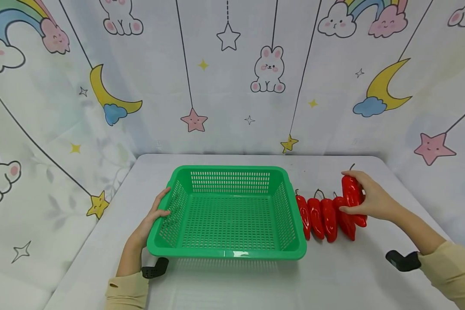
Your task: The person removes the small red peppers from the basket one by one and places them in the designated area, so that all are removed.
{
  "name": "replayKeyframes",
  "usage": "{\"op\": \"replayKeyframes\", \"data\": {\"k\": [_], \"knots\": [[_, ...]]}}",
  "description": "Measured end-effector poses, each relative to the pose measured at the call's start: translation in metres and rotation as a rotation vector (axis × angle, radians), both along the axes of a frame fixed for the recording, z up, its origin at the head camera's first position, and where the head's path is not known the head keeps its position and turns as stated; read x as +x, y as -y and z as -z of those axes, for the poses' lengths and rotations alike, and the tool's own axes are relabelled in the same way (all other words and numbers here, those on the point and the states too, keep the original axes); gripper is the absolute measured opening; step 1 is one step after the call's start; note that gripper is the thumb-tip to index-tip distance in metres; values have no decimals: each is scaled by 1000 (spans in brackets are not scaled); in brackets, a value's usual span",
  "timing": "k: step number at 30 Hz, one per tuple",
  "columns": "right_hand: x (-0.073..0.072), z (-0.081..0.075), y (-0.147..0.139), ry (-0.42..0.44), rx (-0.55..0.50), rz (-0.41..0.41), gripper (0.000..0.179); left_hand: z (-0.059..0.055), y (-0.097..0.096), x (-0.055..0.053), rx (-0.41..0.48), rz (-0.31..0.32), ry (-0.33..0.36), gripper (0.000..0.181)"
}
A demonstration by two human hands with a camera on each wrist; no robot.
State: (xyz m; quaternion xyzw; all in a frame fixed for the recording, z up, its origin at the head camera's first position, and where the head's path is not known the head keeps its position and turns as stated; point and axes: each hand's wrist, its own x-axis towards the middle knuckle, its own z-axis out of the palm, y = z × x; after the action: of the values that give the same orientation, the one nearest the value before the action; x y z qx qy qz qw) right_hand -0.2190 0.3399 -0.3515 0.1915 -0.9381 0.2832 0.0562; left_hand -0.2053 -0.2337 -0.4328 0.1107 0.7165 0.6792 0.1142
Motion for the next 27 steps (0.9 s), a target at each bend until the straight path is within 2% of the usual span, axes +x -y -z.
{"op": "replayKeyframes", "data": {"k": [10, 27], "knots": [[-4, 17, -20, -6, 47, 25, 92, 1, 0, 0, -4, -4, -11, 68], [-6, 53, -36, 89, 71, 77, 92, 2, 0, 0, -1, -3, -17, 68]]}}
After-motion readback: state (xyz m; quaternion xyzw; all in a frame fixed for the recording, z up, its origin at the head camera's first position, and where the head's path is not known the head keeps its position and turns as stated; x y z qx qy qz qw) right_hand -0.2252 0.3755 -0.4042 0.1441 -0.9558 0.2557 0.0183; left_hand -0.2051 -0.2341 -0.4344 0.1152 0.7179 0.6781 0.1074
